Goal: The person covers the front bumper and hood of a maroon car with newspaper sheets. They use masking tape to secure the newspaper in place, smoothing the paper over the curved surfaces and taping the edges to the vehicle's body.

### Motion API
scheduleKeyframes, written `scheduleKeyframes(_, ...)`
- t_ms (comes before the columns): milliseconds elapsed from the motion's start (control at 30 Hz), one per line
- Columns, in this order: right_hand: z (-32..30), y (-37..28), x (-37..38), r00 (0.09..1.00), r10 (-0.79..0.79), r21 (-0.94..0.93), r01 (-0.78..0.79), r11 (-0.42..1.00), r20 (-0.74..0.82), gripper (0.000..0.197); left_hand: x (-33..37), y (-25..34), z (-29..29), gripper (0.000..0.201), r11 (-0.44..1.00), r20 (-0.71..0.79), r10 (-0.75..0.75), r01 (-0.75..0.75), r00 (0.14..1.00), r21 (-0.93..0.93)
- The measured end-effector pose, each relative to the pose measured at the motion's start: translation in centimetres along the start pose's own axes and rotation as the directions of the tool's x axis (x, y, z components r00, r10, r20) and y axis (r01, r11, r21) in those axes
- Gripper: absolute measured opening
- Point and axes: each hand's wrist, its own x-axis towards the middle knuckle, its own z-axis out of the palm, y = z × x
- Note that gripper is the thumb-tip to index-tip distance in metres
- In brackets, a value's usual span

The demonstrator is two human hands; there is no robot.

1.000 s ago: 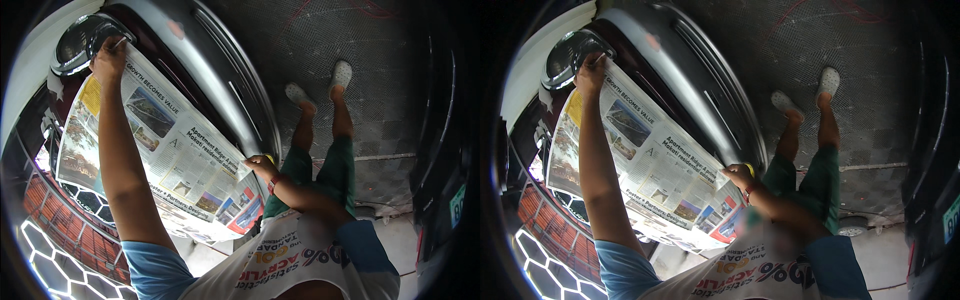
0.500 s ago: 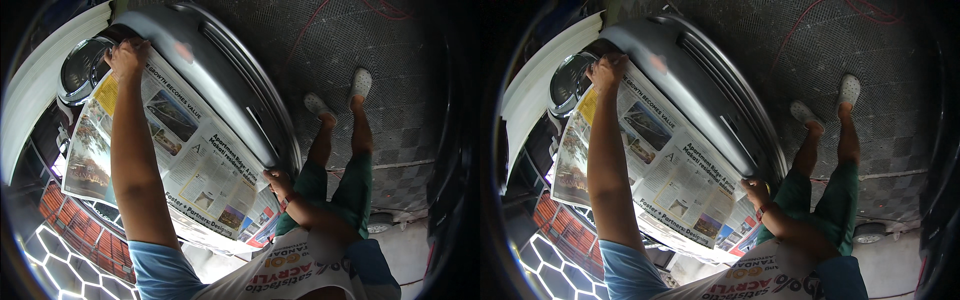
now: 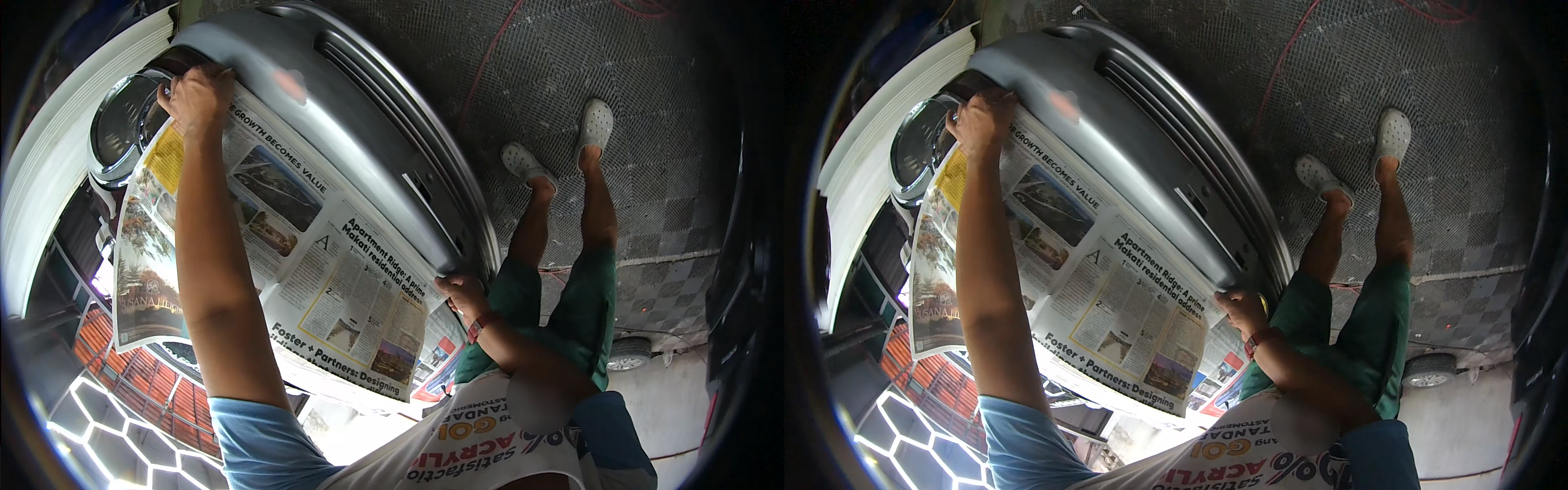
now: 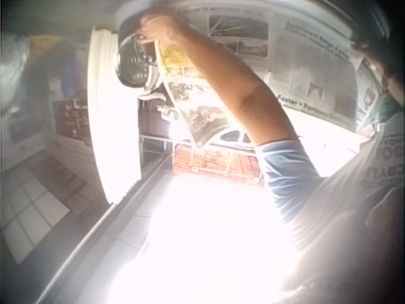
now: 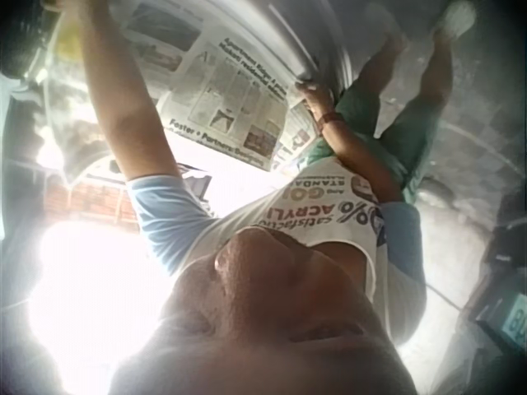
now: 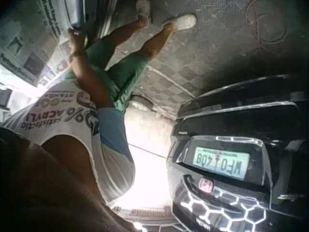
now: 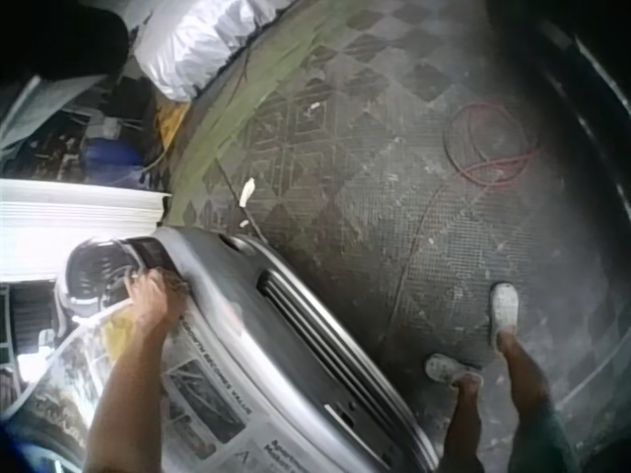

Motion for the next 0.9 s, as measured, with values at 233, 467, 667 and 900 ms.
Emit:
scheduleKeyframes(233, -0.2, -0.6, -0.4, 1.000, -0.002, -0.022, 0.003, 1.000, 0.020, 0.038, 0.7, 1.5, 0.8, 0.039, 0.972, -0.113, 0.076, -0.049, 0.991, 0.232)
scheduleKeyframes(467, -0.1, 0.1, 0.1, 1.000, 0.014, -0.036, -0.013, 0.999, 0.028, 0.037, 0.3, 0.0, 0.8, 0.035, 0.849, -0.087, 0.457, -0.405, 0.885, 0.340)
scheduleKeyframes(667, 0.4, -0.1, -0.3, 0.998, -0.052, -0.011, 0.052, 0.999, -0.022, 0.032, -3.7, 0.1, 0.6, 0.041, 0.755, 0.084, 0.611, -0.611, 0.787, 0.237)
scheduleKeyframes(900, 0.3, 1.4, 0.9, 0.978, -0.204, -0.151, 0.195, 0.969, -0.048, 0.033, -11.6, 4.0, -3.7, 0.038, 0.732, 0.323, 0.616, -0.674, 0.718, 0.100)
